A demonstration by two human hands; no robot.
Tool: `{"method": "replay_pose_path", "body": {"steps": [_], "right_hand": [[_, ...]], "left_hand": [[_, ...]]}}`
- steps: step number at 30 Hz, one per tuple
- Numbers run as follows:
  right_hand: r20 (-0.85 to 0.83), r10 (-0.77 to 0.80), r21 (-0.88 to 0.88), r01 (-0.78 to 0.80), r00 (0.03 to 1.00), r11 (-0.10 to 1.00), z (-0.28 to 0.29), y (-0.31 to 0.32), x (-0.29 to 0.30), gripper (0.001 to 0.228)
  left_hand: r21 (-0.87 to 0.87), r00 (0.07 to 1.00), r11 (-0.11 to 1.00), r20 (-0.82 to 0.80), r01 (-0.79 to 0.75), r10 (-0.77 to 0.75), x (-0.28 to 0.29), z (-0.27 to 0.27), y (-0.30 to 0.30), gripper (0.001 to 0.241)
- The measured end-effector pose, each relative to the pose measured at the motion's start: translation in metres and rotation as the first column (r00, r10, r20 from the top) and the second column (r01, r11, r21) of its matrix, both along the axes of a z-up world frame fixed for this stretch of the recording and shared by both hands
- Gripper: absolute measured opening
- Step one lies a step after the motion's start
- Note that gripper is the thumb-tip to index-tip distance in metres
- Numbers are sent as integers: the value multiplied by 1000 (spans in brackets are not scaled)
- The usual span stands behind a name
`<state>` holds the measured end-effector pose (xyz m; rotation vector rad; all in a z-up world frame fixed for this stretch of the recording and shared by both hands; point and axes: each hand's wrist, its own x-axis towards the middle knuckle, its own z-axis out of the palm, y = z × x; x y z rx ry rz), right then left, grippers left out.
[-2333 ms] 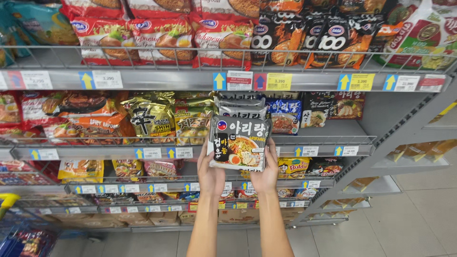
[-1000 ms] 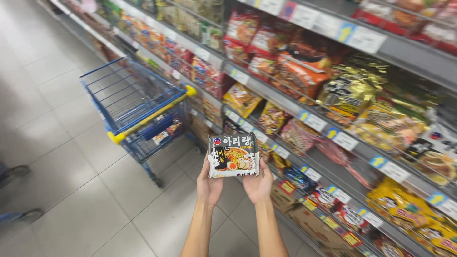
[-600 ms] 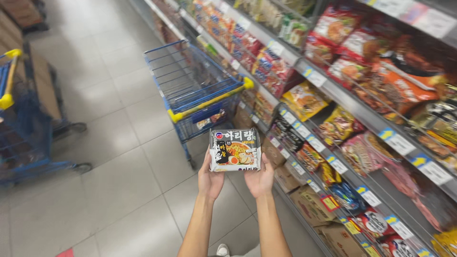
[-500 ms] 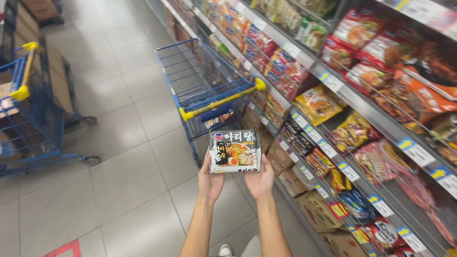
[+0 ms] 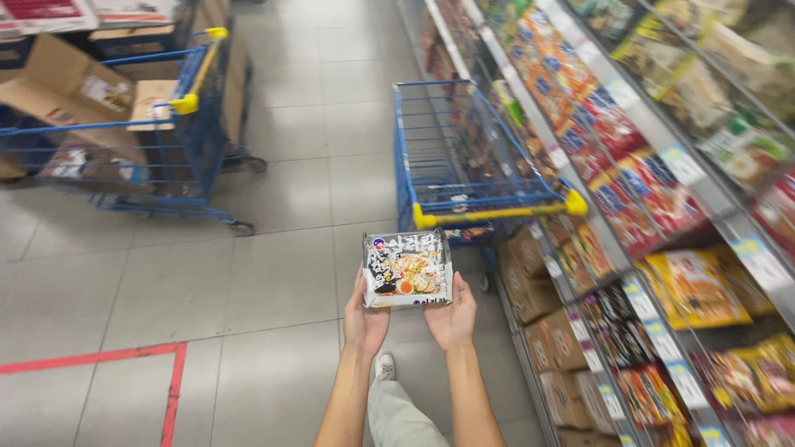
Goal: The person takes several different packages of instant noodles from a grocery store shelf and places them into a blue shopping cart.
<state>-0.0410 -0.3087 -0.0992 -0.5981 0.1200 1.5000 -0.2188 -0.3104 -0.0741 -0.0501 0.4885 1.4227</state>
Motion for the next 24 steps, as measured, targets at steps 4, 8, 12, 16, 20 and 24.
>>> {"method": "replay_pose_path", "body": {"steps": [4, 8, 12, 16, 20, 24], "right_hand": [[-14, 84, -3, -84, 996, 996, 6, 63, -35, 54], [-26, 154, 0, -154, 988, 988, 10, 132, -65, 52], [0, 194, 13, -194, 981, 981, 14, 191, -83, 52], [32, 246, 39, -247, 969, 968, 15, 236, -90, 60], [36, 260, 66, -262, 965, 963, 18, 275, -97, 62], [35, 242, 45, -243, 970, 969, 18, 302, -100, 62]], "left_hand": [[-3, 996, 996, -15, -84, 84, -35, -2, 51, 60], [-13, 987, 987, -4, -162, 162, -65, -4, 108, 60], [-16, 979, 979, 9, -205, 205, -83, -21, 164, 59], [-5, 975, 975, -5, -224, 224, -88, -5, 203, 58], [16, 972, 972, -16, -235, 235, -94, 2, 239, 60], [8, 970, 970, -5, -244, 244, -95, 2, 265, 61]]}}
